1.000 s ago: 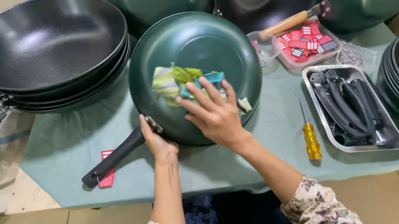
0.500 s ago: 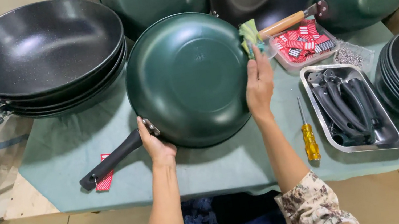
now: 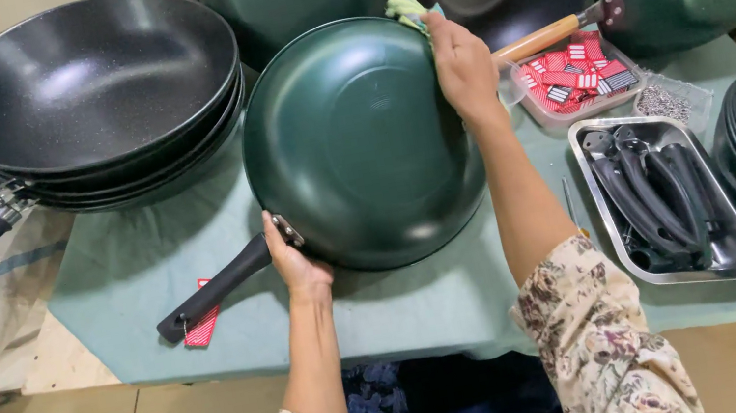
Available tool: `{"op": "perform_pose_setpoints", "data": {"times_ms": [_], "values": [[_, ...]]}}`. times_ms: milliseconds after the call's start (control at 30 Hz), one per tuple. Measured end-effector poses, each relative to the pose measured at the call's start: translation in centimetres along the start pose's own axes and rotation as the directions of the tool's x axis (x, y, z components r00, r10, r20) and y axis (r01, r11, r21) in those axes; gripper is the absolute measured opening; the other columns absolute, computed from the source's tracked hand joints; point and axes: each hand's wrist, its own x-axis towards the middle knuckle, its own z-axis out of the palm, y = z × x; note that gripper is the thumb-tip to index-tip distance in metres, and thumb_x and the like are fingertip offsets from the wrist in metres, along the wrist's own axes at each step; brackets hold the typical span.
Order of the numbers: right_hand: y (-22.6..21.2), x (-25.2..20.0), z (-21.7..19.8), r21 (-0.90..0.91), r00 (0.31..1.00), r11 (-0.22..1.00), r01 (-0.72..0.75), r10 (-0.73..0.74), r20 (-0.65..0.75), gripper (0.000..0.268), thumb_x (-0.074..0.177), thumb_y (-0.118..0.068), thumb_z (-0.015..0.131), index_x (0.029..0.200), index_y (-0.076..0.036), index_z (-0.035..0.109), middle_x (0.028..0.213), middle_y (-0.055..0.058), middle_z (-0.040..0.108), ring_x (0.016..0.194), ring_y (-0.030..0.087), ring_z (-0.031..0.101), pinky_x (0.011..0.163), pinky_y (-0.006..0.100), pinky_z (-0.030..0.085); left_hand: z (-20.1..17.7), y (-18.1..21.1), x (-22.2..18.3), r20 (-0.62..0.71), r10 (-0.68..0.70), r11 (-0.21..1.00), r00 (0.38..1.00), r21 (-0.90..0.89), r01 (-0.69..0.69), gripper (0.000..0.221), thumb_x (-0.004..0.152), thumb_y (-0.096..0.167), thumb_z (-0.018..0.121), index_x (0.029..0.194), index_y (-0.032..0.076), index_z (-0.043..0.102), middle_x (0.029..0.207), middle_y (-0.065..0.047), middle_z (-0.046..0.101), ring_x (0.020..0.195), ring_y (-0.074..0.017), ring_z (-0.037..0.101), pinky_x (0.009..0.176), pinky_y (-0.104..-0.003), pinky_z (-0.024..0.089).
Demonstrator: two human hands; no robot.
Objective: Cleaning woks with a cloth and then attaching a handle to one using a screwdriver
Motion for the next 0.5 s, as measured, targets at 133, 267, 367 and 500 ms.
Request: {"op": "perform_pose_setpoints", "data": {"times_ms": [133,267,367,500], "values": [[-3.9,-0.2,3.5,-0.110,0.969,0.964,0.244,-0.247,-0.014,0.052,0.102,-0.054,0.035,0.116,-0.025,0.076,0.128,-0.005,0.070,0.123,0.028,0.056,0.091,0.054,0.037,0.2,0.1,0.1,0.004,-0.014,1.000,1.000,0.001,0.014,0.034,0.083,0.041,0.073,0.107,0.017,0.073,0.110,-0.007,0.076,0.104,-0.0236,0.070,0.096,-0.042,0.058],[-6.2,-4.7,7.6,-0.382,0.794,0.737,0.558,-0.608,-0.013,0.042,0.104,-0.058,0.041,0.127,-0.040,0.072,0.141,-0.003,0.062,0.132,0.032,0.048,0.101,0.062,0.031,-0.2,-0.3,0.6,-0.021,-0.004,1.000,1.000,-0.010,0.004,0.032,0.084,0.040,0.074,0.105,0.015,0.074,0.106,-0.007,0.077,0.100,-0.0230,0.072,0.094,-0.041,0.059],[-7.2,-10.4,9.8,-0.382,0.563,0.541,0.749,-0.824,-0.063,0.033,0.104,-0.055,0.050,0.115,-0.034,0.074,0.138,-0.003,0.064,0.135,0.029,0.050,0.107,0.061,0.033,2.5,0.7,-1.7,-0.042,-0.023,0.999,0.999,0.047,0.025,0.033,0.083,0.044,0.077,0.099,0.016,0.072,0.100,-0.009,0.077,0.092,-0.0245,0.074,0.084,-0.041,0.062],[-6.2,-17.3,9.3,-0.255,0.401,0.404,0.879,-0.914,-0.063,0.028,0.105,-0.046,0.053,0.102,-0.026,0.073,0.143,0.001,0.063,0.141,0.029,0.051,0.115,0.061,0.031,3.4,0.7,-2.9,-0.009,-0.036,0.995,0.999,0.090,0.036,0.043,0.085,0.050,0.075,0.102,0.011,0.070,0.105,-0.014,0.074,0.095,-0.0304,0.073,0.084,-0.043,0.062]]}}
